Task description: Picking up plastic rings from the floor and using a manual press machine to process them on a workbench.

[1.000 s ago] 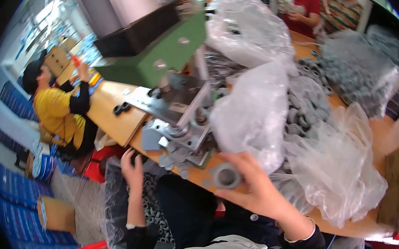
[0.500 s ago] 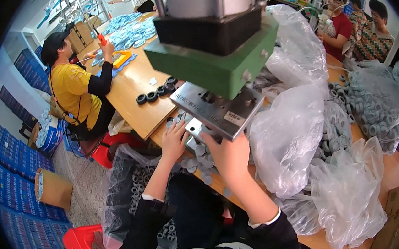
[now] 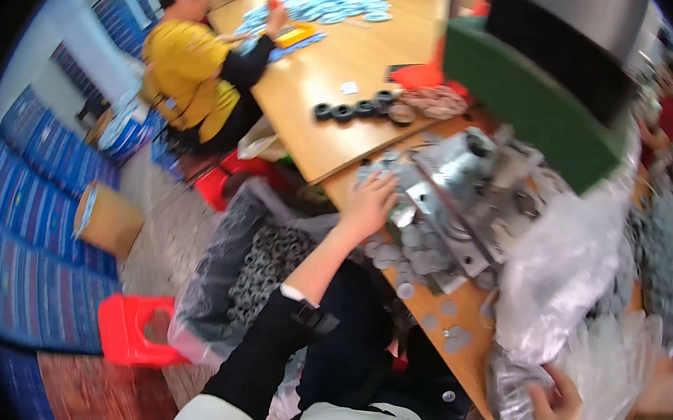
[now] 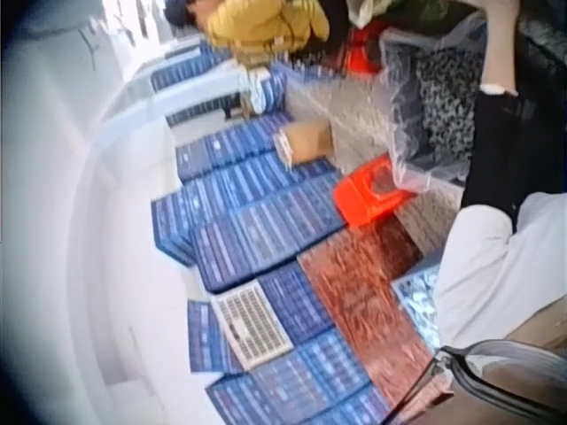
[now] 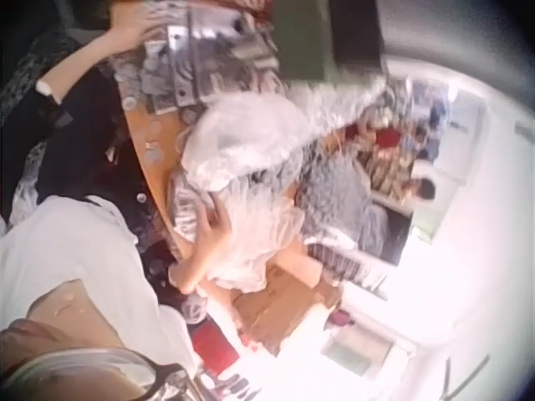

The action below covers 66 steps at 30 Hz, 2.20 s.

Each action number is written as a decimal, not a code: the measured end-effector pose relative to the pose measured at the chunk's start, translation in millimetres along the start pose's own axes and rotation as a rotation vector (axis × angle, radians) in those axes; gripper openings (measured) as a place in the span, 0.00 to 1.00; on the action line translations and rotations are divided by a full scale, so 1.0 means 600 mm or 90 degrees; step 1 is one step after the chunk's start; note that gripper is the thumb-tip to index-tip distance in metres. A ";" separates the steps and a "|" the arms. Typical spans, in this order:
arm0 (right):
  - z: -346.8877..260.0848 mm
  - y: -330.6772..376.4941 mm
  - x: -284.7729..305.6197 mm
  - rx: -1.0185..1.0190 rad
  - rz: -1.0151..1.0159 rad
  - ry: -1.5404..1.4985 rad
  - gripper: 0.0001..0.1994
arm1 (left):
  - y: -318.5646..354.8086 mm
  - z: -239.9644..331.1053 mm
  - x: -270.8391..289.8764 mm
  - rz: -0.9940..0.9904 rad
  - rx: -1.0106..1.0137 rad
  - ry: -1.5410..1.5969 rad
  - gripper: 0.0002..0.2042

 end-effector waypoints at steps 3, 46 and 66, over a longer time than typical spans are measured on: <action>0.221 -0.058 0.166 0.193 0.151 0.223 0.11 | -0.009 0.026 0.013 0.066 0.067 0.350 0.13; -0.137 -0.135 -0.248 0.360 0.025 -0.305 0.27 | -0.003 0.000 0.010 0.048 -0.081 0.108 0.14; 0.002 -0.173 0.005 0.230 0.210 0.051 0.12 | -0.012 -0.030 0.016 -0.050 -0.066 0.048 0.15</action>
Point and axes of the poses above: each hand's wrist, its own y-axis away from the middle knuckle, its own x-axis out of the back of the hand, z = x × y, the point moved 3 cm from there along -y, towards the middle knuckle, and after that the axes turned 8 degrees about x, right-handed, at the moved point
